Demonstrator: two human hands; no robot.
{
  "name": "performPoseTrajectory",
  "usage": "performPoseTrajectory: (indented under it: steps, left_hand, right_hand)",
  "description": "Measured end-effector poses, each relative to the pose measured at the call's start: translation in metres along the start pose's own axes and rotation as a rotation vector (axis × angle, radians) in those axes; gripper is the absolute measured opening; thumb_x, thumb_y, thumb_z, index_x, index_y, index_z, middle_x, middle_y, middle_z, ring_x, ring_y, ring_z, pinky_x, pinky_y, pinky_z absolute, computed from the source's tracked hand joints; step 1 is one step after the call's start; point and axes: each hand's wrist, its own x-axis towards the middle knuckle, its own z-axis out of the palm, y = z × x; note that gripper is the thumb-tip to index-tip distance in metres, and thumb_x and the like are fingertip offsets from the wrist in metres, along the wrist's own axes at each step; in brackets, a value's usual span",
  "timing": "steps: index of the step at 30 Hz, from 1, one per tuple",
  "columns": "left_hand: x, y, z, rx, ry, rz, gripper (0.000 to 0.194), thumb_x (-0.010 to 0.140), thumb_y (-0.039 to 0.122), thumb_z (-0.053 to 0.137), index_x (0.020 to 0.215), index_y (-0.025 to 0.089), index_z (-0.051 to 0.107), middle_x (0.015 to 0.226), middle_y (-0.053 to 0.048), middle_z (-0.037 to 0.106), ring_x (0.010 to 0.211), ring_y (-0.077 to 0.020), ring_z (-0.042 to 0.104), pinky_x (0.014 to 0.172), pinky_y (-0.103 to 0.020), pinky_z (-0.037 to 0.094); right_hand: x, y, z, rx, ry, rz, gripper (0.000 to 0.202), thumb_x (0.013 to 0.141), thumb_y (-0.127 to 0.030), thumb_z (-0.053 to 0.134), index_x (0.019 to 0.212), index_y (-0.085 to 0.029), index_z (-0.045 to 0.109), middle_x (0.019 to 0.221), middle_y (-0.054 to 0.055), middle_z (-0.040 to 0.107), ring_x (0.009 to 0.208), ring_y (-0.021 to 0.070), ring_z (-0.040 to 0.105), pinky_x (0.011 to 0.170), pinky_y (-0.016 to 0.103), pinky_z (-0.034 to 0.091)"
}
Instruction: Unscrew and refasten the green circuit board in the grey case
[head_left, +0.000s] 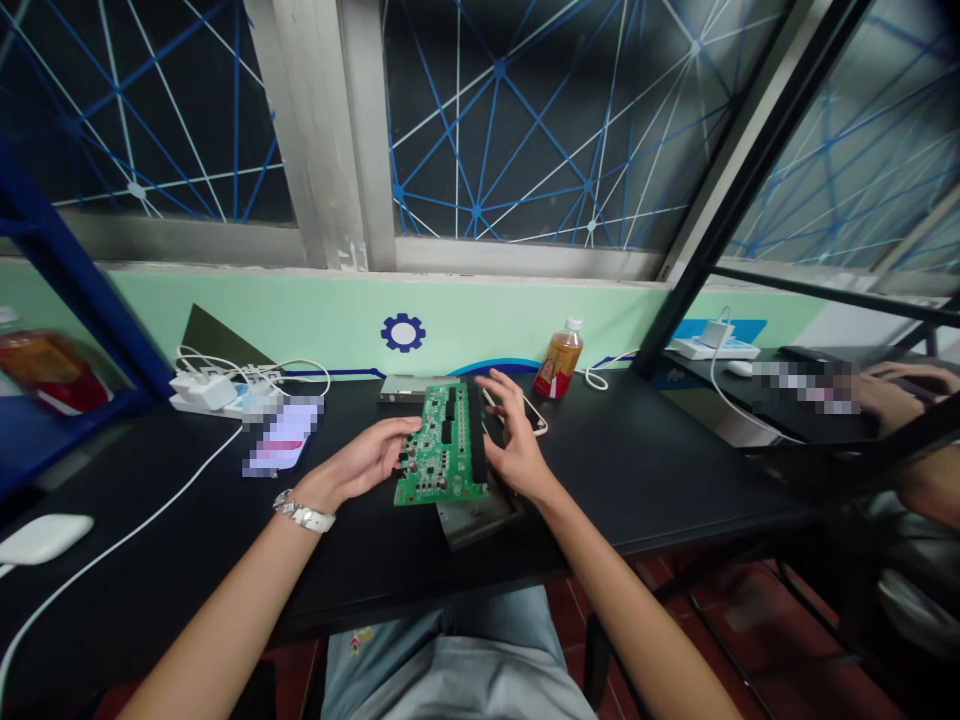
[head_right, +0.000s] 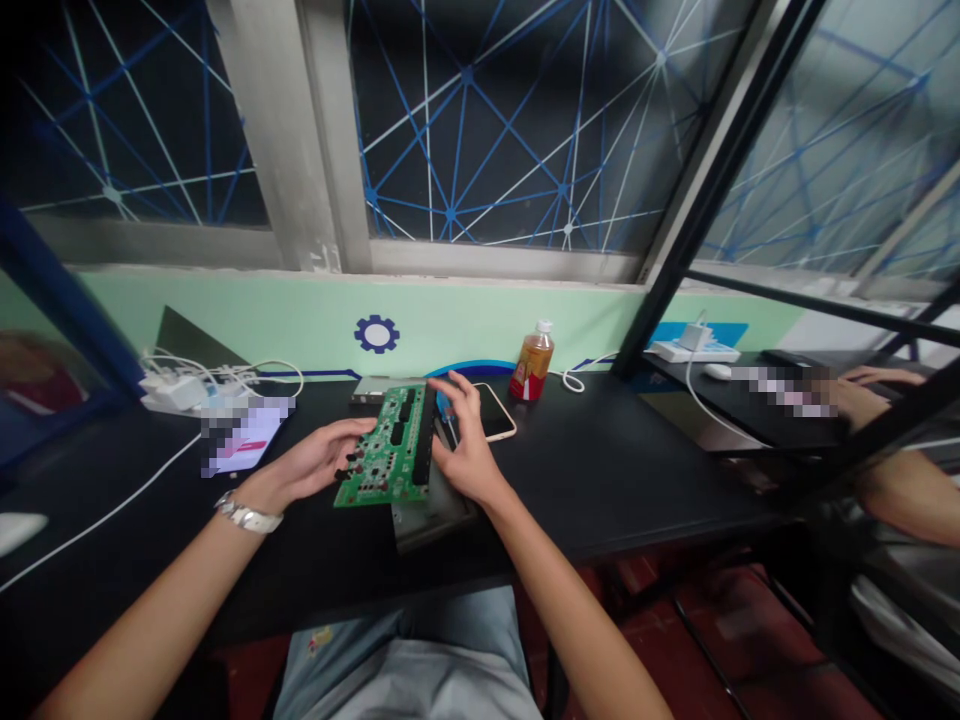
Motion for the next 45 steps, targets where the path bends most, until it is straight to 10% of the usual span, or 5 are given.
performPoseTrajectory:
  steps: [3,7,18,31,45]
  left_hand:
    - [0.003,-0.001,-0.004,0.035,0.044,0.041,0.013,0.078,0.02,0.067,0.091,0.017,0.069,0.054,0.004,0.058,0.034,-0.0048,0.045,0.04,-0.015,0.043]
    - [0.006,-0.004,-0.008,0.111,0.086,0.086,0.014,0.079,0.023,0.071,0.09,0.017,0.066,0.057,0.005,0.056,0.038,-0.0052,0.046,0.043,-0.015,0.046]
    - [0.016,-0.031,0.015,0.246,0.002,0.184,0.035,0.086,0.045,0.064,0.106,0.017,0.067,0.082,-0.005,0.066,0.068,-0.0142,0.061,0.065,-0.025,0.05]
    - [0.002,0.003,-0.005,0.237,0.057,0.207,0.03,0.082,0.042,0.071,0.093,0.015,0.065,0.081,-0.001,0.058,0.063,-0.0095,0.055,0.051,-0.019,0.05]
    - [-0.003,-0.004,0.013,0.208,-0.151,0.27,0.033,0.088,0.034,0.067,0.114,0.017,0.058,0.09,-0.004,0.064,0.071,-0.016,0.07,0.06,-0.028,0.062]
  right_hand:
    - [0.0,0.009,0.001,0.32,-0.072,0.207,0.057,0.078,-0.021,0.06,0.131,-0.026,0.041,0.102,0.006,0.06,0.08,0.0167,0.064,0.064,0.028,0.051]
    - [-0.001,0.01,0.0,0.595,-0.302,0.39,0.045,0.084,-0.031,0.059,0.124,-0.025,0.04,0.063,-0.008,0.05,0.04,0.0093,0.047,0.04,0.02,0.035]
    - [-0.012,-0.02,0.025,0.505,-0.448,0.297,0.097,0.068,-0.027,0.085,0.145,-0.03,0.026,0.068,-0.009,0.054,0.058,0.009,0.054,0.056,0.019,0.041]
    - [-0.001,0.003,0.01,0.381,-0.18,0.432,0.06,0.077,-0.028,0.065,0.132,-0.018,0.045,0.055,-0.012,0.042,0.041,0.0062,0.037,0.042,0.019,0.037]
    - [-0.008,0.026,0.022,0.191,-0.342,0.434,0.054,0.089,-0.027,0.053,0.141,-0.014,0.044,0.063,-0.006,0.053,0.046,0.0082,0.048,0.046,0.02,0.043]
